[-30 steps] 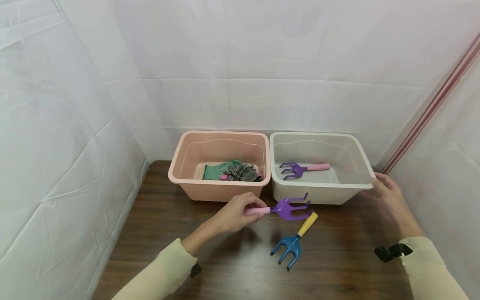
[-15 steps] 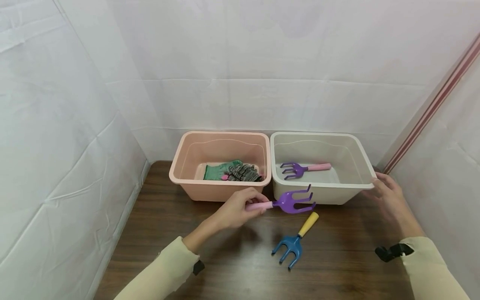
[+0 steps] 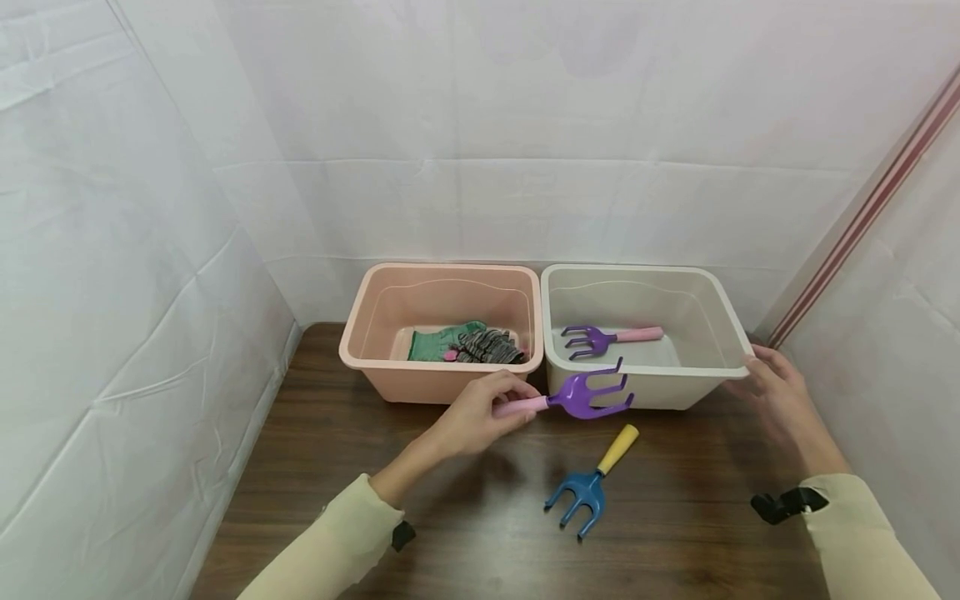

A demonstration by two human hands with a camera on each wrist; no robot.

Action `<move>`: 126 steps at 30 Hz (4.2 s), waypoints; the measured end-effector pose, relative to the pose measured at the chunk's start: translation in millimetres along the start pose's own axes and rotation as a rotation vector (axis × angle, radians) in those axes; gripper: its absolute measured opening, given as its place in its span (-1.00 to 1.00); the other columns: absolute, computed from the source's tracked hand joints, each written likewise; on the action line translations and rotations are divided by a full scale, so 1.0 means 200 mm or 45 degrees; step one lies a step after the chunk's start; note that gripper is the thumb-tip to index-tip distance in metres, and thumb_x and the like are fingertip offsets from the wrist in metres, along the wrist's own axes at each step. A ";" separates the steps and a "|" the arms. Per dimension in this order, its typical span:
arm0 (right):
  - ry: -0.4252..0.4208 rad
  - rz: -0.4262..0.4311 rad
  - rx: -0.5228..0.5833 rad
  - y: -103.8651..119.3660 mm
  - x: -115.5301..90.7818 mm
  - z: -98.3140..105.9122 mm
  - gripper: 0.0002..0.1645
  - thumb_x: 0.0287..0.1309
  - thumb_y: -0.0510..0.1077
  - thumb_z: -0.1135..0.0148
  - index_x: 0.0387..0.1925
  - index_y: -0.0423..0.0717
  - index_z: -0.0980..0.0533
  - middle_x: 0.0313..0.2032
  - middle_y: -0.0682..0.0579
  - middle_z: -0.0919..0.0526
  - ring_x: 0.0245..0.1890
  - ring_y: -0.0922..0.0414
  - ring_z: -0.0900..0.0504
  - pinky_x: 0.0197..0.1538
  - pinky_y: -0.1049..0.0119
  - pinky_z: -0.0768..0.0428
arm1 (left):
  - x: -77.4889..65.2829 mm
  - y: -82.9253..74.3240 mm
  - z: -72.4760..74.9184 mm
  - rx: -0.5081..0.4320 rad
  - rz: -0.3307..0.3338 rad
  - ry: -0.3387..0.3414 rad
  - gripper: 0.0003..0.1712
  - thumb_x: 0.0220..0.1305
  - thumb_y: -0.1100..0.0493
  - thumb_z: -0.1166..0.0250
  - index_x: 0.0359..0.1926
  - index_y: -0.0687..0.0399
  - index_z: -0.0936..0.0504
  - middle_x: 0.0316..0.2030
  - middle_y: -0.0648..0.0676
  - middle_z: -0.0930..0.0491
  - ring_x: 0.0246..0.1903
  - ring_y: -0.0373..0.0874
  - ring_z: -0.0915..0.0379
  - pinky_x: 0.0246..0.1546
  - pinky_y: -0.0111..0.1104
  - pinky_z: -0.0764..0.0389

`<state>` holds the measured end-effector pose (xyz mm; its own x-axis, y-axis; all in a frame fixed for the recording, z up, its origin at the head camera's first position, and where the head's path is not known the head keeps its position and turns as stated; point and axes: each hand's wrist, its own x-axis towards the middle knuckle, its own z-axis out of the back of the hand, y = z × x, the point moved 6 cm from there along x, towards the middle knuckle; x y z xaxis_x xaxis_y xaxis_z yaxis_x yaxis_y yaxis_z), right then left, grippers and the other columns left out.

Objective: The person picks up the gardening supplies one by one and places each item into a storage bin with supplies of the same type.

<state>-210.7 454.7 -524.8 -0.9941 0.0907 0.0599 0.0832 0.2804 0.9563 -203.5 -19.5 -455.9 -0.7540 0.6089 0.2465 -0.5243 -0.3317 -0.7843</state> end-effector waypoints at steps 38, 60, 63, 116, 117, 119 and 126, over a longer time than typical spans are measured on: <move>-0.037 -0.040 0.044 -0.02 0.02 -0.01 -0.64 0.60 -0.29 -0.10 0.32 -0.23 -0.39 0.16 0.06 -0.61 0.10 0.24 -0.72 0.04 0.16 -0.77 | 0.30 -0.16 0.05 -0.055 -0.085 -0.296 -0.72 0.40 0.16 -0.48 0.08 0.07 -0.74 0.01 -0.01 -0.70 -0.15 -0.19 -0.53 -0.13 -0.40 -0.61; -0.056 -0.043 0.019 -0.02 0.04 0.01 -0.64 0.60 -0.25 -0.12 0.31 -0.23 -0.41 0.14 0.08 -0.65 0.07 0.23 -0.73 0.01 0.22 -0.78 | 0.61 -0.16 -0.05 0.030 0.006 -0.248 -0.72 0.38 0.12 -0.51 0.07 0.01 -0.79 -0.05 -0.04 -0.68 -0.13 -0.26 -0.53 -0.12 -0.54 -0.56; -0.073 -0.057 0.017 -0.02 0.04 0.02 -0.67 0.61 -0.24 -0.11 0.29 -0.18 -0.45 0.12 0.11 -0.67 0.07 0.24 -0.73 0.01 0.22 -0.78 | 0.66 -0.16 -0.08 0.039 0.002 -0.229 -0.73 0.38 0.14 -0.51 0.07 0.01 -0.79 -0.05 -0.03 -0.67 -0.15 -0.27 -0.53 -0.11 -0.57 -0.55; -0.054 0.021 0.168 -0.03 0.00 0.08 -0.74 0.62 -0.32 -0.03 0.11 -0.16 -0.61 0.03 0.05 -0.78 0.02 0.18 -0.77 -0.05 0.20 -0.79 | 0.92 -0.07 -0.49 0.480 0.023 0.093 -0.71 0.52 0.02 -0.35 0.12 0.01 -0.76 0.00 -0.05 -0.62 -0.05 -0.25 -0.50 -0.01 -0.54 -0.50; -0.055 0.021 0.170 -0.03 0.00 0.08 -0.74 0.62 -0.33 -0.03 0.11 -0.16 -0.61 0.03 0.05 -0.78 0.03 0.18 -0.77 -0.05 0.20 -0.79 | 0.92 -0.07 -0.49 0.483 0.024 0.097 -0.71 0.52 0.02 -0.35 0.12 0.00 -0.76 0.00 -0.05 -0.62 -0.05 -0.25 -0.50 0.00 -0.54 -0.50; -0.051 0.026 0.183 -0.03 0.00 0.08 -0.74 0.62 -0.33 -0.02 0.10 -0.17 -0.60 0.03 0.05 -0.78 0.04 0.18 -0.77 -0.04 0.18 -0.79 | 0.92 -0.07 -0.49 0.486 0.024 0.102 -0.71 0.52 0.02 -0.35 0.13 0.01 -0.75 0.02 -0.04 -0.63 -0.02 -0.24 -0.51 0.02 -0.53 -0.51; -0.032 0.037 0.210 -0.03 0.02 0.07 -0.72 0.62 -0.35 0.02 0.10 -0.19 -0.60 0.03 0.02 -0.77 0.03 0.15 -0.77 0.02 0.14 -0.78 | 0.92 -0.08 -0.48 0.538 0.030 0.140 -0.74 0.49 0.05 -0.38 0.10 -0.02 -0.76 0.00 -0.06 -0.65 0.00 -0.22 -0.54 0.07 -0.52 -0.51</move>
<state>-213.5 466.7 -533.5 -0.9892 0.1245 0.0777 0.1244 0.4301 0.8942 -295.9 167.9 -452.7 -0.7331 0.6631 0.1513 -0.6405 -0.5982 -0.4817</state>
